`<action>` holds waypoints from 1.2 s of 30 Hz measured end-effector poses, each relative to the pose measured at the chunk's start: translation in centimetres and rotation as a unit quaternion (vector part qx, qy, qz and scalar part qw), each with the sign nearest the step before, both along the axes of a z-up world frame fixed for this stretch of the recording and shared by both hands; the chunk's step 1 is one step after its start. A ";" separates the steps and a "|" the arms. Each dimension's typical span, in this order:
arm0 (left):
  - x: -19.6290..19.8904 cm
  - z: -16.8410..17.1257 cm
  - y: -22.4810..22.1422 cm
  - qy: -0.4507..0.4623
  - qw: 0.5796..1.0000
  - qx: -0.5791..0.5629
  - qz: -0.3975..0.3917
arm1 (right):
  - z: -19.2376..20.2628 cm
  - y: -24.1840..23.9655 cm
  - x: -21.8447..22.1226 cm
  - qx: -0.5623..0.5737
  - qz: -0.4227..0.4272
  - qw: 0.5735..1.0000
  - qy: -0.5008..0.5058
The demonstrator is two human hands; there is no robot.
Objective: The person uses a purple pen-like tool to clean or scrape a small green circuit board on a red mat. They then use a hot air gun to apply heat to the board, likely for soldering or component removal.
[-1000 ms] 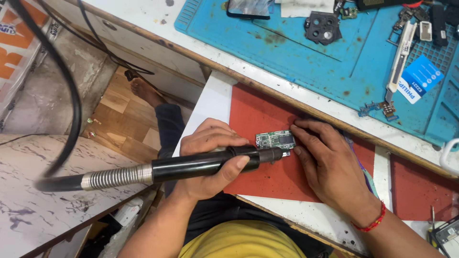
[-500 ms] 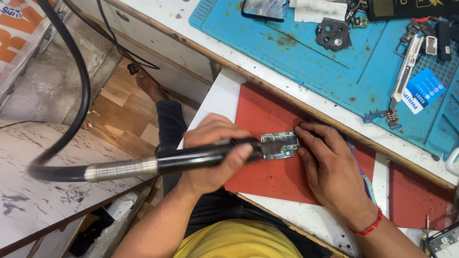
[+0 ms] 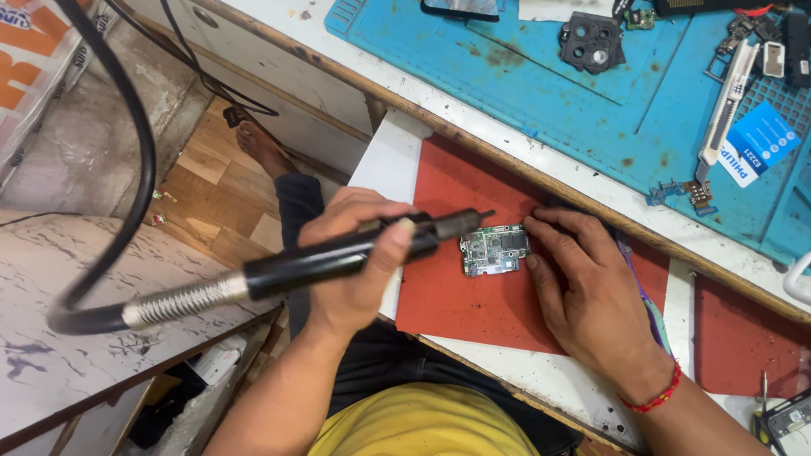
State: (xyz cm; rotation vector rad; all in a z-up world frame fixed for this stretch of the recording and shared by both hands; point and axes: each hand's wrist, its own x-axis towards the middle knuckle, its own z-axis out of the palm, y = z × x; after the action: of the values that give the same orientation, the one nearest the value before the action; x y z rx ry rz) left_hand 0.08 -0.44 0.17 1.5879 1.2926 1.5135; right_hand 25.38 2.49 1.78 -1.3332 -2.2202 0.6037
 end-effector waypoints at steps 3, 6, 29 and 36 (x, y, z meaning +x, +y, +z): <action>-0.3 -0.1 0.3 -0.021 0.999 0.003 -0.025 | 0.3 0.0 0.1 -0.010 0.001 1.000 -0.001; -0.3 -0.6 0.2 -0.018 0.998 0.016 -0.053 | 0.6 0.2 0.1 0.052 0.061 0.995 -0.062; -0.2 -0.6 0.4 -0.017 0.997 0.035 -0.073 | 0.3 0.2 0.3 0.009 0.026 0.999 -0.046; -0.1 -0.8 0.3 -0.002 1.000 0.028 -0.013 | -0.1 -0.1 0.2 0.012 -0.015 0.999 -0.029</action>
State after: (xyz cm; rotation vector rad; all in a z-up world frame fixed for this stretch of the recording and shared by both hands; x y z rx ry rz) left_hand -0.05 -0.13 -0.62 1.6294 1.2320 1.5479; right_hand 25.57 2.41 1.63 -1.3857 -2.2424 0.5310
